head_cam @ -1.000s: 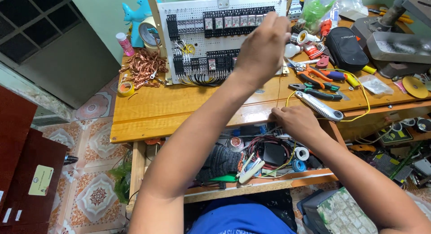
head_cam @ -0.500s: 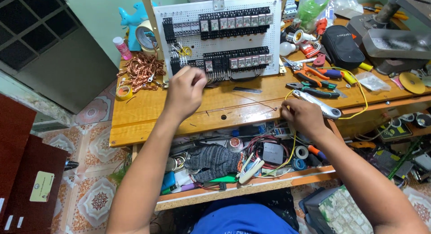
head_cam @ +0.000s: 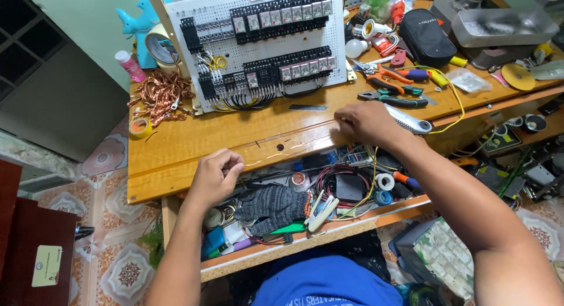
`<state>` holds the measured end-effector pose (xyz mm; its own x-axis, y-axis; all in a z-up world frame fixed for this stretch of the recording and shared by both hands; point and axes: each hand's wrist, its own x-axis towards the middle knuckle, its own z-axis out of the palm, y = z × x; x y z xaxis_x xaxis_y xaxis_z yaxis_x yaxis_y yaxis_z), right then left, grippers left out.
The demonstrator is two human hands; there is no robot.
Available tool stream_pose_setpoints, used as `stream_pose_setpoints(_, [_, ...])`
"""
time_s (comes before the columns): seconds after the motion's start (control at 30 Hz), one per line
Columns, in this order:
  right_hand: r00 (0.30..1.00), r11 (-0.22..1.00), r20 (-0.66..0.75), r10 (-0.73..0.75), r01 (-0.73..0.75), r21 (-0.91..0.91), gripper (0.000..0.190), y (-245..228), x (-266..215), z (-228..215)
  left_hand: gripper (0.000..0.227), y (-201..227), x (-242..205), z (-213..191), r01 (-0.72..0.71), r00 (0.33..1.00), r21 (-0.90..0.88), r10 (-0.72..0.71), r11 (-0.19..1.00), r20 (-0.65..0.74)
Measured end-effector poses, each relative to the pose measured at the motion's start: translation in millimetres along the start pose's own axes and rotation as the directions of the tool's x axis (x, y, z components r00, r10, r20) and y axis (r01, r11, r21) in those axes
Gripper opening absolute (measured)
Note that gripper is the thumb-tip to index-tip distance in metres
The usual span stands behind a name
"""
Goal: Stripping wire insulation and preparing an electrical panel for wiring using a utility knife
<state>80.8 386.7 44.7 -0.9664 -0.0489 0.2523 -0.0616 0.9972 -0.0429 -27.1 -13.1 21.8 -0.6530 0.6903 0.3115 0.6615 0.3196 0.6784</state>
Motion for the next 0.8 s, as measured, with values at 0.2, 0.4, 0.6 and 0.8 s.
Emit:
stream_pose_setpoints(0.2, [0.99,0.997,0.123,-0.067,0.064,0.034,0.014,5.6,-29.1,-15.5,0.002,-6.8,0.0,11.7,0.082,0.975,0.014,-0.078,0.996,-0.208])
stream_pose_setpoints(0.4, [0.985,0.984,0.122,0.121,-0.103,-0.146,0.024,42.8,-30.0,1.6,0.003,2.6,-0.4,13.4,0.065,0.948,-0.025,-0.069,0.998,-0.31])
stream_pose_setpoints(0.6, [0.998,0.986,-0.065,0.018,-0.029,-0.167,0.016,38.7,5.9,16.4,0.006,7.2,-6.4,13.6,-0.051,0.954,-0.099,0.02,0.994,-0.3])
stream_pose_setpoints(0.8, [0.969,0.974,-0.187,-0.162,0.127,-0.185,0.013,20.8,26.9,38.3,0.005,0.5,-8.2,18.0,-0.105,0.955,-0.107,0.07,0.989,-0.289])
